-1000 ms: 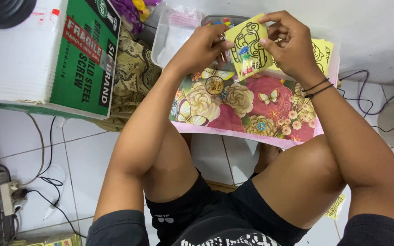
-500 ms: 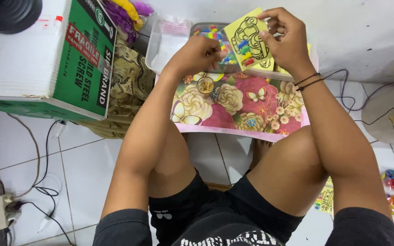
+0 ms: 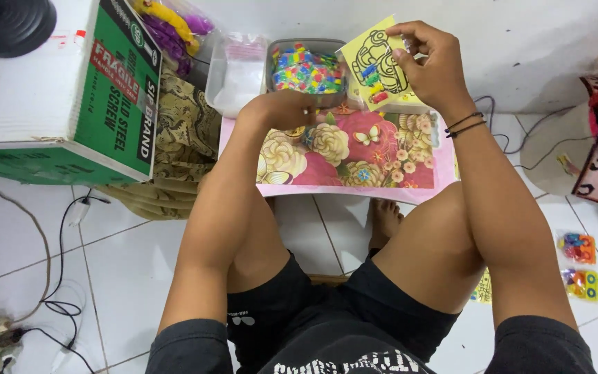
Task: The person sits on the floor and packs small plastic bags with colorful beads and a yellow paper cutout featuring a cartoon vehicle or animal. They seal each bag and place it on the floor, repeating the process with different cutouts.
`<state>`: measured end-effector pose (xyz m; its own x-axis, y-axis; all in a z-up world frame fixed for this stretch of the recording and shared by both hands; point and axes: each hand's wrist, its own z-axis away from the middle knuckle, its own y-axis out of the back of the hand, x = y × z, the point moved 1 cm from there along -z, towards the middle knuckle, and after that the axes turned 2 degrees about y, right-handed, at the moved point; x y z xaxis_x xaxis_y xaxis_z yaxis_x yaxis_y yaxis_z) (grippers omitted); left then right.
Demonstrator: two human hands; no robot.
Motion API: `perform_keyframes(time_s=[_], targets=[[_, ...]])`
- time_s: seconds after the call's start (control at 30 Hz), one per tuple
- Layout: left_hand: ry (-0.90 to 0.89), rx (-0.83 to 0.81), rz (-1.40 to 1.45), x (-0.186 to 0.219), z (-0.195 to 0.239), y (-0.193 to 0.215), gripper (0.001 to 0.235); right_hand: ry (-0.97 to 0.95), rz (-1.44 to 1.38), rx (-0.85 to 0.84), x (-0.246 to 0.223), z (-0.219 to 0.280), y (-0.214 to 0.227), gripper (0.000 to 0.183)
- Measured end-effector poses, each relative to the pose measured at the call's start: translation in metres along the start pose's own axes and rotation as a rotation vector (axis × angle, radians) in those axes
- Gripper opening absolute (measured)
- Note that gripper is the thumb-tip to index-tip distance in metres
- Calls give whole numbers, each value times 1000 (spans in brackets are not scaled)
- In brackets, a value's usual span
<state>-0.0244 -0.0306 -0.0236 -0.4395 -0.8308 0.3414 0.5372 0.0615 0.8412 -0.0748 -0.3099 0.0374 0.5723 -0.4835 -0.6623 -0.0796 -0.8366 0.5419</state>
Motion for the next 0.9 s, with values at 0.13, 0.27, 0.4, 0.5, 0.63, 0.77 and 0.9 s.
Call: perform_keyframes(time_s=[0.13,0.27,0.4,0.5,0.63,0.77,0.9], targets=[[19,-59,-68,4,0,-11,31,-54,9,9,-11,16,12,37],[47,-82,-88,15,12,-8,43,-35,90,42,-22,34,25,36],[73,-125,-99,18,23,-3,55,-17,162,77,-31,53,40,37],[84,-131,-86,19,29,0,54,8,212,103,-32,66,52,38],[108,-141,-106,34,47,7,57,-1,262,117,-16,86,69,39],[122,-136,-84,35,48,4,58,19,330,205,17,106,88,26],[131,-147,-80,44,58,6,53,-84,525,290,68,131,104,21]])
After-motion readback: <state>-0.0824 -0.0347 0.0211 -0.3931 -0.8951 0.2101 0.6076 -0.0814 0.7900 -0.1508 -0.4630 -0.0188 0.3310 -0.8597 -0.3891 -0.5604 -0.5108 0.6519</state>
